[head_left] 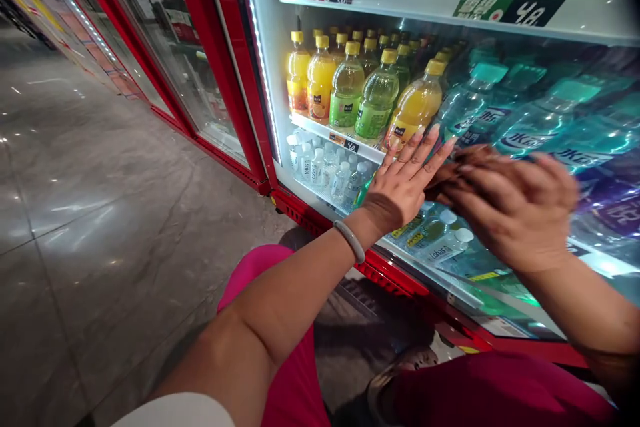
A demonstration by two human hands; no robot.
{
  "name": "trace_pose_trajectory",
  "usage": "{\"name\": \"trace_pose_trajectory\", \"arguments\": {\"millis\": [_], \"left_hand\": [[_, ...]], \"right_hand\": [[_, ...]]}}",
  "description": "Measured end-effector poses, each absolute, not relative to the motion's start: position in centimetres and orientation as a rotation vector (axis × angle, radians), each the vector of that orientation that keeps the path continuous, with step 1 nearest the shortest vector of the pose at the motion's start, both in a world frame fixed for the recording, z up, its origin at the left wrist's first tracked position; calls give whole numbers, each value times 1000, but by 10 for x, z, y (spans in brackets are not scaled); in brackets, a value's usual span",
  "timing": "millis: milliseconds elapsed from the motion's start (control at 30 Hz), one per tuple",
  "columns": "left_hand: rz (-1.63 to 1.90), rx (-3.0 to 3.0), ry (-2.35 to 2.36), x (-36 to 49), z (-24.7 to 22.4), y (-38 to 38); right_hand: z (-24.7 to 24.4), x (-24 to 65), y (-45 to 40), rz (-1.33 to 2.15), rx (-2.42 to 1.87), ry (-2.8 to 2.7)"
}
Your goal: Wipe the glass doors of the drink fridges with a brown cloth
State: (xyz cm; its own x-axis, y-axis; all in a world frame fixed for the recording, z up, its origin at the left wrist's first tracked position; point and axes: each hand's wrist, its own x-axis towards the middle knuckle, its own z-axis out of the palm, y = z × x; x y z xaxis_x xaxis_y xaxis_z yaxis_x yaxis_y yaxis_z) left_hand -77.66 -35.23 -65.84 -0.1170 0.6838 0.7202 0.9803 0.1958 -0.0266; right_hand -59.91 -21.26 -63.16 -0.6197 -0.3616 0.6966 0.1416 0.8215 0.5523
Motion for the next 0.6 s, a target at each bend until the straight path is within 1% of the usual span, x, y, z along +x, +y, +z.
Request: {"name": "trace_pose_trajectory", "arguments": {"millis": [67,133,233,300,400,500,600], "left_hand": [[-689,-1536,-1862,-775,-654,-354],[-736,-1535,-1851,-772,-650,-355],[-796,-1553,-1811,-769,-649,-352],[-843,-1573,-1774,-766,-651,-349],[-883,-1608,-1726,-761,-653,-343],[-890,-1637,-1687,-754,-650,-339],[-914,-1677,-1639,-746,-646,-332]], "right_hand": [[-624,-599,-214,-728,59,-1984],[-633,-600,-218,-746,23,-1923],[-661,-600,-226,-808,139,-2031],[-667,-595,-225,-838,175,-2124],[-648,-581,-216,-830,88,-2057],[-627,-570,-213,-735,-67,-1895],[-637,-571,-224,-684,-133,-1815]]}}
